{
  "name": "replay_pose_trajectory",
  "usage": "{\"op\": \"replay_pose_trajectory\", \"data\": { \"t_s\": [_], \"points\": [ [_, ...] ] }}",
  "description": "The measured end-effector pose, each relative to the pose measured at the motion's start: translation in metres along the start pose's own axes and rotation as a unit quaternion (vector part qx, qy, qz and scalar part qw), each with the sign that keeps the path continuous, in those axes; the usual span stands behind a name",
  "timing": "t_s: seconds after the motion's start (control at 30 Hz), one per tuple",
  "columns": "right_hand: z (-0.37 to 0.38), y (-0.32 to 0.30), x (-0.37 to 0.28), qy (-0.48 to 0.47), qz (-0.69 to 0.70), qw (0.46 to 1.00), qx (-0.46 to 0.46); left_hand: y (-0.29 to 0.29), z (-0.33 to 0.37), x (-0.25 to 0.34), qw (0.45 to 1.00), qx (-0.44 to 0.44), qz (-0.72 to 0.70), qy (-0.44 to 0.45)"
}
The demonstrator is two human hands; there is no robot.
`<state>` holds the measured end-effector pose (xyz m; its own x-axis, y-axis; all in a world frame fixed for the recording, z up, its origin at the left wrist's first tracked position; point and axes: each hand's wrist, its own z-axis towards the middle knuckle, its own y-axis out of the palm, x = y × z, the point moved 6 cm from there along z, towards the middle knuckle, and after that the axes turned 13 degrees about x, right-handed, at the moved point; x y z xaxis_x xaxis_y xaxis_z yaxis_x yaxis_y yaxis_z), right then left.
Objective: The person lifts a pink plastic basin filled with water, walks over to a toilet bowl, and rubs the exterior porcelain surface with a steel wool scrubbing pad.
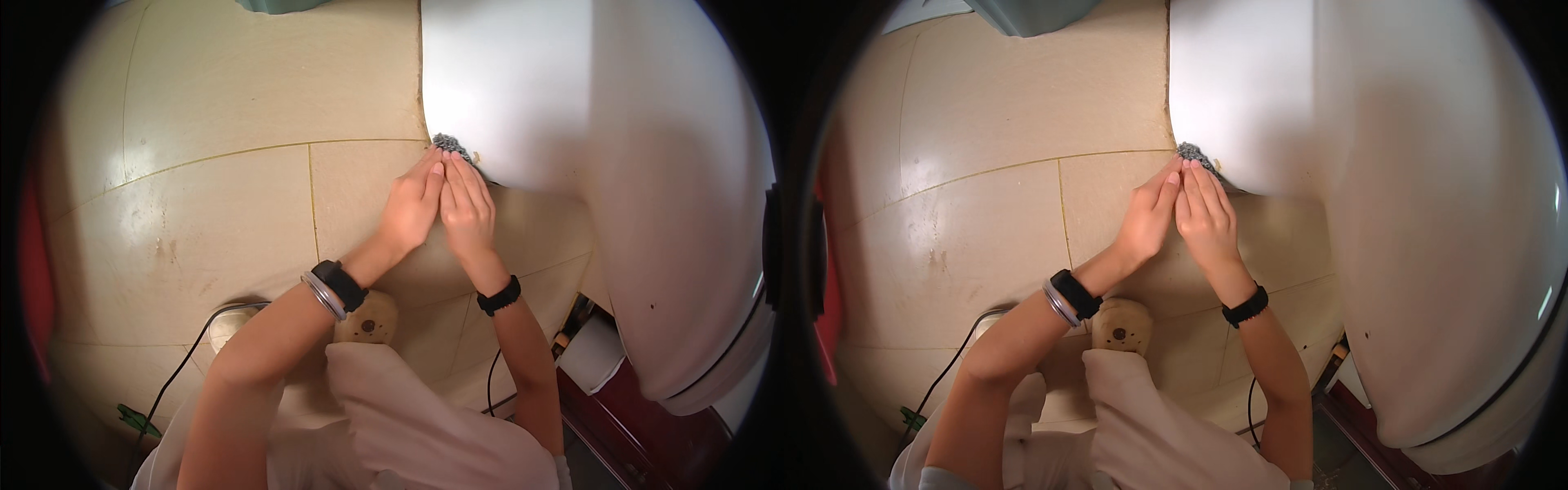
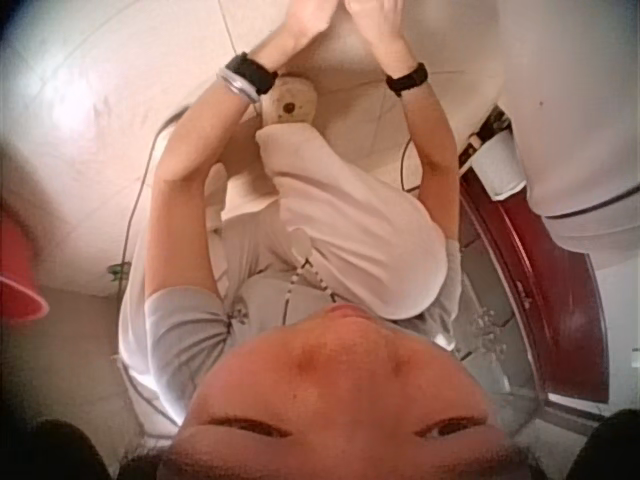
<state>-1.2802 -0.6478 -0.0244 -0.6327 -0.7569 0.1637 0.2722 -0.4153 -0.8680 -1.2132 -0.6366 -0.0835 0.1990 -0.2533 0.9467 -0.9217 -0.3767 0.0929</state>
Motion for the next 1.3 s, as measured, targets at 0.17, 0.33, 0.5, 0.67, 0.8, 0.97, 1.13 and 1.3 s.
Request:
{"op": "replay_pose_trajectory", "data": {
  "t_s": [0.17,0.33,0.5,0.67,0.8,0.97,1.13,1.3],
  "points": [
    [0.008,-0.042,0.015,0.03,0.028,0.997,0.072,0.012,-0.02,0.052,0.996,0.026,0.004,0.091],
    [-0.003,-0.061,0.018,0.046,-0.02,0.994,0.102,0.021,-0.038,0.066,0.989,0.032,0.021,0.141],
    [-0.012,-0.069,0.018,0.059,-0.036,0.993,0.1,0.025,-0.053,0.073,0.985,0.011,0.039,0.169],
    [-0.01,-0.071,0.017,0.048,-0.03,0.992,0.113,0.024,-0.051,0.075,0.981,0.001,0.042,0.188],
    [-0.003,-0.071,0.015,0.045,-0.025,0.99,0.128,0.019,-0.049,0.083,0.978,0.009,0.05,0.203],
    [0.013,-0.069,0.015,0.044,0.004,0.989,0.144,0.011,-0.037,0.091,0.979,0.036,0.035,0.197],
    [0.045,-0.069,0.013,0.03,-0.003,0.985,0.171,-0.008,-0.015,0.106,0.973,0.055,0.015,0.222],
    [0.055,-0.082,0.022,0.023,-0.064,0.979,0.19,-0.002,-0.011,0.135,0.967,0.04,-0.024,0.249]
  ]
}}
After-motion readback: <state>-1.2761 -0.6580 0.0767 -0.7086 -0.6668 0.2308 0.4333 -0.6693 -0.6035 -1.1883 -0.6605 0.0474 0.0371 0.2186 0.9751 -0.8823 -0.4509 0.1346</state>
